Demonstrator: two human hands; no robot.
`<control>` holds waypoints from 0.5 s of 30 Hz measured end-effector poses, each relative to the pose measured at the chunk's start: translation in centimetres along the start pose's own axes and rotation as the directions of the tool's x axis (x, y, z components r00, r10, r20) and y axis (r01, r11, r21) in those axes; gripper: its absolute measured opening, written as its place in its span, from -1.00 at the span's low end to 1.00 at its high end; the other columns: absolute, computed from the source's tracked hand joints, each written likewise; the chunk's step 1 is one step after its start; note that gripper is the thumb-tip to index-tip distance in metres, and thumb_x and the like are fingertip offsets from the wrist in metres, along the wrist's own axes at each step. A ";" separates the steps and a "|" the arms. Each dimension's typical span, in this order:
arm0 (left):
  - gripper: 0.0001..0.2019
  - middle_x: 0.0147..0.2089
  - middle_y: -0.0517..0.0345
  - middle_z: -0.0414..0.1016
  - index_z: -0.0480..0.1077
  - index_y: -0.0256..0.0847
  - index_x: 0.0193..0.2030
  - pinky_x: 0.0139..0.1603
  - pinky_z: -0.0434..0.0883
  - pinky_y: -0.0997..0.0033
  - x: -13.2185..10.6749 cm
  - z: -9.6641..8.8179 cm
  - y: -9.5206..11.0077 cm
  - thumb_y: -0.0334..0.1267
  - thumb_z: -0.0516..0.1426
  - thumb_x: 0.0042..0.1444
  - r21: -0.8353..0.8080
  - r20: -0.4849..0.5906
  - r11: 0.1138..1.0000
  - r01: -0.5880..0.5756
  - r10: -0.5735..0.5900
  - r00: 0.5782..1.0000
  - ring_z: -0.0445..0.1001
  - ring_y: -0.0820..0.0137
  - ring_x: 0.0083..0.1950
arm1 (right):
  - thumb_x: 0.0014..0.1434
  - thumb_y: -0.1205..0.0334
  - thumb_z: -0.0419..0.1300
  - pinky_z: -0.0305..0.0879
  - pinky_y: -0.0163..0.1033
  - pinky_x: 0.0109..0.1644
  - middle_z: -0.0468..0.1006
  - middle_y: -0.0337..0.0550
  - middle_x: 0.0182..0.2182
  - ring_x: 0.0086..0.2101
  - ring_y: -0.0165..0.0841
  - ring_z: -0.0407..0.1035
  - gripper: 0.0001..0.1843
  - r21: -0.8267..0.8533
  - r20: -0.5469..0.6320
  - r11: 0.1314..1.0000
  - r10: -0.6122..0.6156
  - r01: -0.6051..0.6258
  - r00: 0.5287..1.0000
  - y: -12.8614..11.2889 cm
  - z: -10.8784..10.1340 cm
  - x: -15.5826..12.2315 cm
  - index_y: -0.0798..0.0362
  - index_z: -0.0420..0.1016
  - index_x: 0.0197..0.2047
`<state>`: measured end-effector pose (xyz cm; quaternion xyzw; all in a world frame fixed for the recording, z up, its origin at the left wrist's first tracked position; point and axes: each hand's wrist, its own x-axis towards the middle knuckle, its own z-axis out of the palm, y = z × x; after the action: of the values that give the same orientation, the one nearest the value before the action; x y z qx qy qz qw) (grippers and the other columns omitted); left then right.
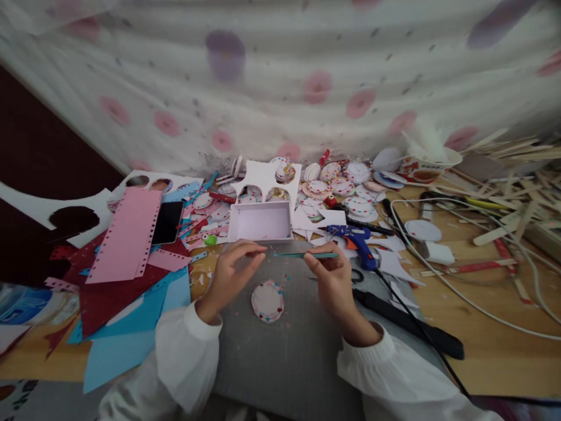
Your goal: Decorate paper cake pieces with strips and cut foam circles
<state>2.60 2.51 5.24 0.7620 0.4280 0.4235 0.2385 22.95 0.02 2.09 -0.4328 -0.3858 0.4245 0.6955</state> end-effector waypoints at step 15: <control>-0.91 -0.34 0.16 0.42 0.44 -0.24 -0.35 -0.21 0.37 0.45 -2.3 1.5 -3.2 -0.30 0.19 0.16 -0.465 0.174 0.849 0.250 -0.190 0.966 0.41 0.42 -0.26 | -0.04 0.17 0.42 0.20 -0.34 -0.47 0.43 -0.31 -0.55 -0.52 -0.44 0.28 -0.79 -0.145 0.086 0.983 0.126 -0.113 0.988 1.6 0.5 -0.6 0.01 0.46 -0.45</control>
<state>1.85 2.16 1.11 0.6484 0.3780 0.4396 0.4934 21.86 0.05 0.72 -0.4821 -0.4206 0.4575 0.6175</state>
